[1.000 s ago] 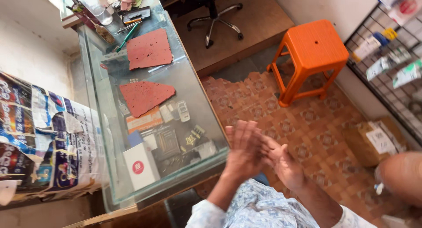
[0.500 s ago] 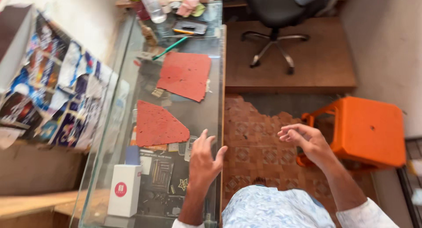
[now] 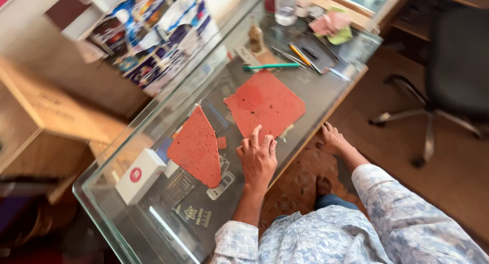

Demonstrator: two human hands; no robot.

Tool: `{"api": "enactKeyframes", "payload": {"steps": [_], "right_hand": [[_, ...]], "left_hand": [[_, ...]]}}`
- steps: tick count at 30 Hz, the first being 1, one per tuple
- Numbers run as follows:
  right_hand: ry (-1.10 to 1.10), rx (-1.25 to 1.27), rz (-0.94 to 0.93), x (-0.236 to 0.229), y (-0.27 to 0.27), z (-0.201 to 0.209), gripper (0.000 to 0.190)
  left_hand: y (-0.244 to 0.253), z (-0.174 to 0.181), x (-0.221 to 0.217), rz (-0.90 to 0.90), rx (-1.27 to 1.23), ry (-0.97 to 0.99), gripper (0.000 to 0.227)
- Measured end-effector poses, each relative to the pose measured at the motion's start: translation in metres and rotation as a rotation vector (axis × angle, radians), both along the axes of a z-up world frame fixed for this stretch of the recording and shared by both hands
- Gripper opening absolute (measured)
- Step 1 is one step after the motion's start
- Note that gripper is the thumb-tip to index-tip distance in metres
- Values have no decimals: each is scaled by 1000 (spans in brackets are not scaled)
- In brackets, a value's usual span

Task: The person disassembles a phone by removing a cable and then uses a small tool to scrape and clean the interior of the phone frame.

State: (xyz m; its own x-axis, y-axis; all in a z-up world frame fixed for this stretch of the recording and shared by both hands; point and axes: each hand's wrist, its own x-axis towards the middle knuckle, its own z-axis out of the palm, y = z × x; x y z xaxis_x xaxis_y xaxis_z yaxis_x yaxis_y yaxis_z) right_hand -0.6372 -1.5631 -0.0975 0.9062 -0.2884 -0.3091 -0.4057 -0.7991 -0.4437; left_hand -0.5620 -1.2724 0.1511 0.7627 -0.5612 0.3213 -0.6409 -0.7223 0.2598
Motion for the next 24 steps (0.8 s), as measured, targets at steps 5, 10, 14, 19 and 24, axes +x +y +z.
{"api": "enactKeyframes", "payload": {"steps": [5,10,14,19,24], "right_hand": [[97,-114,211,48,-25,-15,62],[99,-187,351,52,-26,-18,48],[42,-337,465,56,-23,-16,48],[190,-158,377,57,-22,-19,43],[219,-12,261,65,-25,-15,40]], "left_hand": [[-26,4,-5,328,-78,-88,25],[-28,13,-7,395,-226,-70,28],[-31,11,-5,395,-232,-81,25],[-28,9,-6,402,-212,-64,20],[-24,10,-11,353,-223,-86,20]]}}
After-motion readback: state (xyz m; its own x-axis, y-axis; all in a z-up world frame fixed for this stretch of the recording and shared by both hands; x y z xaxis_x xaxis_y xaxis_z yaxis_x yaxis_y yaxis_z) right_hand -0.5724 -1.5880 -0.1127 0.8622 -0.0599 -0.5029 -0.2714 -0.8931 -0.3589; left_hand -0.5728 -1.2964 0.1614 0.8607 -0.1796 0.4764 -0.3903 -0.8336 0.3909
